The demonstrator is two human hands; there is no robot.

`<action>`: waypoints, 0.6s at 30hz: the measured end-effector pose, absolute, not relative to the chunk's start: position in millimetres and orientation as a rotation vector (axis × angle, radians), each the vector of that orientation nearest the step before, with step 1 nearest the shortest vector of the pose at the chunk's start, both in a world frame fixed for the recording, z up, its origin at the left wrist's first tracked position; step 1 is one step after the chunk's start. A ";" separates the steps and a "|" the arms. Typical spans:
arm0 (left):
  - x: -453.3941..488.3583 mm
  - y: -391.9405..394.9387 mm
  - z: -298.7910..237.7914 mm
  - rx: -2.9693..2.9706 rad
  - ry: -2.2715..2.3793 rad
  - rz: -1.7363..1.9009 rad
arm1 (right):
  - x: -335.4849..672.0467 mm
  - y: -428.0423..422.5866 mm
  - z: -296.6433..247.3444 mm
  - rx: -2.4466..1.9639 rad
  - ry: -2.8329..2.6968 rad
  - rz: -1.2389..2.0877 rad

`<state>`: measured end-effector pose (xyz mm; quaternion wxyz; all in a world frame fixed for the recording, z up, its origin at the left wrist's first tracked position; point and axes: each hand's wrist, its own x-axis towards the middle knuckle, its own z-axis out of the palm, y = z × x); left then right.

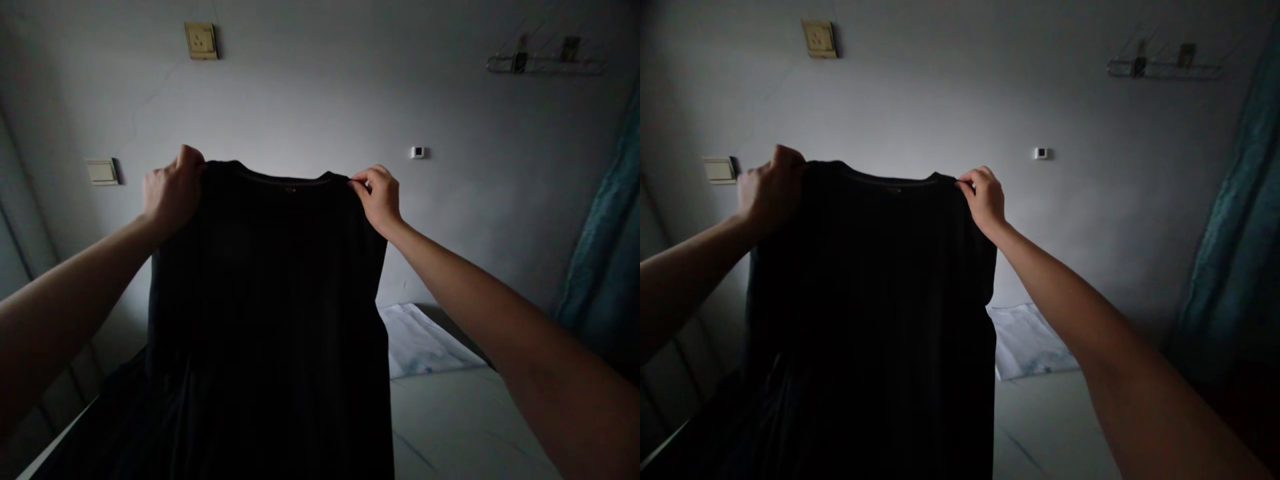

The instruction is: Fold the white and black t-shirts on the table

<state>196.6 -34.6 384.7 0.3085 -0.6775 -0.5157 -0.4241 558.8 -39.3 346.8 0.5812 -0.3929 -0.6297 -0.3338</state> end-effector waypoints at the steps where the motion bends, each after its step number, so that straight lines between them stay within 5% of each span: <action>1: 196.7 -36.6 390.2 -1.764 -1.359 -1.134 | 560.4 -40.7 353.7 -0.915 -1.444 -0.820; 18: 205.3 -69.4 430.5 -1.687 -1.264 -0.898 | 553.2 -101.2 412.8 -1.292 -1.357 -0.808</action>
